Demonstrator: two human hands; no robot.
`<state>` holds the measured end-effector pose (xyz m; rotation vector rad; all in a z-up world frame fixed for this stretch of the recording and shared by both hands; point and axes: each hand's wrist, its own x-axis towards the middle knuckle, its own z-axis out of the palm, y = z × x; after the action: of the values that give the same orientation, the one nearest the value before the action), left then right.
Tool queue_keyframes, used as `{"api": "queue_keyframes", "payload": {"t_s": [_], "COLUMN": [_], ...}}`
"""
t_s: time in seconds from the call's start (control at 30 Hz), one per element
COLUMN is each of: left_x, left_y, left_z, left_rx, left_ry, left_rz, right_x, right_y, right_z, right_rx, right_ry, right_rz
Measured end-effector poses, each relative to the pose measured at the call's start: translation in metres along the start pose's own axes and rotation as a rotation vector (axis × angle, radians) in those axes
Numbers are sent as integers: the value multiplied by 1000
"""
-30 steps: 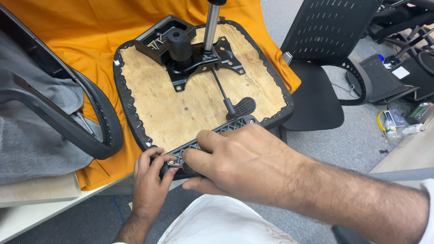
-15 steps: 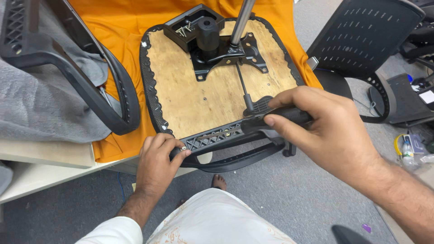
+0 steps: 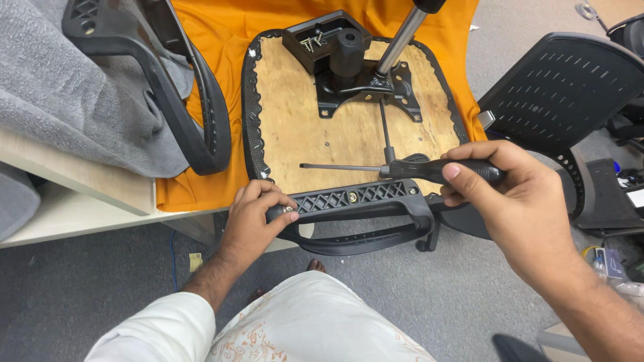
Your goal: The person uses a screwdriver to fasten screws into a black plastic chair armrest, securing it to the chair base. The person repeatedly tightens multiple screws along the armrest while holding it in place.
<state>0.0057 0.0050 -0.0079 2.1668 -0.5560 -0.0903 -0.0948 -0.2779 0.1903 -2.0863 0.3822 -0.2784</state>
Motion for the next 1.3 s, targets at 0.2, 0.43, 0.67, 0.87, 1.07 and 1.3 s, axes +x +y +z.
{"api": "queue_keyframes", "payload": {"t_s": [0.2, 0.43, 0.67, 0.87, 1.07, 1.3], "left_x": [-3, -2, 10, 7, 4, 5], "left_y": [-9, -3, -6, -7, -19, -29], "left_z": [6, 3, -7, -3, 4, 17], "left_rx": [0, 48, 33, -14, -80, -76], "left_ry": [-28, -54, -154, -100, -55, 9], "left_rz": [-19, -46, -8, 4, 53, 64], "right_x": [-11, 3, 12, 8, -16, -20], "right_y": [-32, -51, -53, -59, -59, -47], "right_z": [8, 28, 29, 29, 26, 33], "right_rx": [-584, -591, -635, -617, -527, -384], "right_ry": [-133, -237, -287, -252, -177, -223], "right_rz": [-607, -615, -600, -514, -482, -456]}}
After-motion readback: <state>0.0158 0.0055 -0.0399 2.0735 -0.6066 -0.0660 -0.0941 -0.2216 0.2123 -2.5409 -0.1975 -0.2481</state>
